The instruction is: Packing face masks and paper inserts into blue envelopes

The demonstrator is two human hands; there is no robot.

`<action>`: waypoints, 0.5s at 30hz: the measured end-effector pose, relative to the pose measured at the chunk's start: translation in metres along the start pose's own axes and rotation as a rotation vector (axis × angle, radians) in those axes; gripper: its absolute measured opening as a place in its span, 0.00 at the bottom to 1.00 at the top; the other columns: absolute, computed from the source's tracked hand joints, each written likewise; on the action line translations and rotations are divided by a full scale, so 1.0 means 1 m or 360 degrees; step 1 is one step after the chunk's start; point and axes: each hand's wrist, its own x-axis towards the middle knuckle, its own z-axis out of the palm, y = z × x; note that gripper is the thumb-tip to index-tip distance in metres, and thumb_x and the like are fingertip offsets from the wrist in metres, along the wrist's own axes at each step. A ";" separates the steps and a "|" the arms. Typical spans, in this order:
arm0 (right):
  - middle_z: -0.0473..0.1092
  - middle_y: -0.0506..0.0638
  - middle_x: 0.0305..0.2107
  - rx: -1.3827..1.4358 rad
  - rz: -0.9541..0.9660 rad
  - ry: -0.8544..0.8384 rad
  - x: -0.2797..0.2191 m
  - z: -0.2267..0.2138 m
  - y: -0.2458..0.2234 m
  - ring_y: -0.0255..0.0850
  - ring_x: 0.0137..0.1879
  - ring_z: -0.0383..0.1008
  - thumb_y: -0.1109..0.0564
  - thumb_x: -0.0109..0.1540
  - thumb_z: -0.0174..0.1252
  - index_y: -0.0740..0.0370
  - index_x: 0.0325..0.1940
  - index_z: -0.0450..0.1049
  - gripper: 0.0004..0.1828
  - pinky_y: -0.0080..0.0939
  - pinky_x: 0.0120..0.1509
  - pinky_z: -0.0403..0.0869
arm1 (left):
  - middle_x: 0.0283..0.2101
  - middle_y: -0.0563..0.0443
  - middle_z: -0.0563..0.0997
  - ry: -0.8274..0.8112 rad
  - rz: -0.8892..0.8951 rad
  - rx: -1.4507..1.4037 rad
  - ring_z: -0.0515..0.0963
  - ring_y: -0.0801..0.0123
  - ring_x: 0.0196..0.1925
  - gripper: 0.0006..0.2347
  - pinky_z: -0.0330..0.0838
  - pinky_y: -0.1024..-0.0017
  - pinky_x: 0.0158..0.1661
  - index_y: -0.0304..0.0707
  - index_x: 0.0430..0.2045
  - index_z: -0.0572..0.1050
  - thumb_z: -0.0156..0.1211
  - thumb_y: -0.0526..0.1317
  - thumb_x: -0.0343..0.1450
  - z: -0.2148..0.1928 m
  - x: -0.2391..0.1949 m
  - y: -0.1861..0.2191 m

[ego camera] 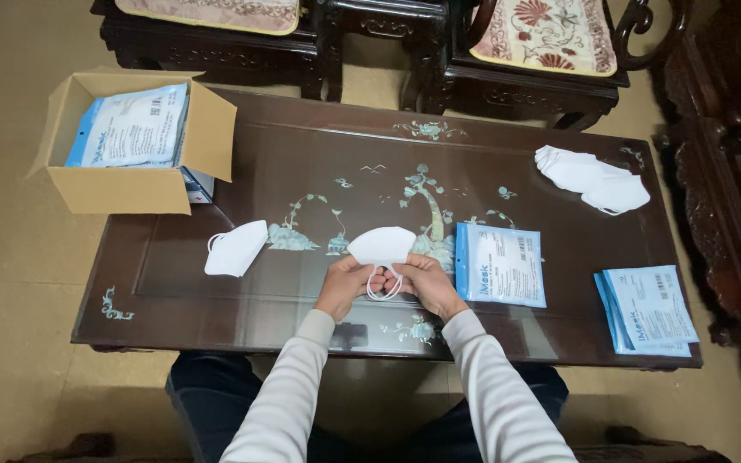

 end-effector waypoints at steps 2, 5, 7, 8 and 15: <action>0.76 0.56 0.27 0.0087 0.0072 -0.0006 -0.004 0.001 -0.008 0.42 0.30 0.82 0.63 0.61 0.60 0.68 0.43 0.78 0.07 0.41 0.37 0.85 | 0.36 0.35 0.82 0.0017 -0.0029 -0.0032 0.87 0.54 0.32 0.15 0.87 0.62 0.34 0.22 0.49 0.75 0.66 0.29 0.68 -0.004 0.010 -0.008; 0.76 0.55 0.26 0.0171 0.0208 -0.0065 -0.001 -0.003 -0.017 0.43 0.29 0.82 0.55 0.63 0.58 0.64 0.43 0.78 0.10 0.45 0.39 0.85 | 0.38 0.28 0.82 0.0027 -0.0077 -0.0109 0.87 0.52 0.32 0.24 0.86 0.61 0.35 0.17 0.58 0.65 0.65 0.25 0.66 -0.004 0.005 -0.003; 0.78 0.54 0.27 0.0172 0.0269 -0.0119 0.012 -0.013 -0.007 0.42 0.30 0.82 0.46 0.65 0.58 0.61 0.43 0.79 0.16 0.45 0.39 0.85 | 0.39 0.27 0.82 0.0021 -0.0094 -0.0150 0.87 0.52 0.33 0.30 0.86 0.61 0.36 0.15 0.64 0.57 0.62 0.24 0.67 -0.010 0.018 -0.015; 0.79 0.56 0.31 0.0059 0.0164 -0.0134 0.022 -0.020 0.006 0.43 0.33 0.83 0.52 0.63 0.63 0.65 0.46 0.80 0.14 0.44 0.41 0.84 | 0.36 0.31 0.83 -0.0021 -0.0044 -0.0125 0.87 0.55 0.33 0.17 0.86 0.63 0.35 0.20 0.50 0.69 0.63 0.26 0.68 -0.018 0.036 -0.031; 0.80 0.57 0.34 0.0068 -0.0033 0.0348 0.046 -0.014 0.039 0.39 0.31 0.82 0.61 0.56 0.73 0.66 0.52 0.79 0.21 0.37 0.35 0.84 | 0.66 0.45 0.71 -0.0192 -0.0157 -0.0658 0.68 0.58 0.70 0.27 0.61 0.51 0.68 0.39 0.64 0.68 0.49 0.59 0.77 0.009 -0.033 0.031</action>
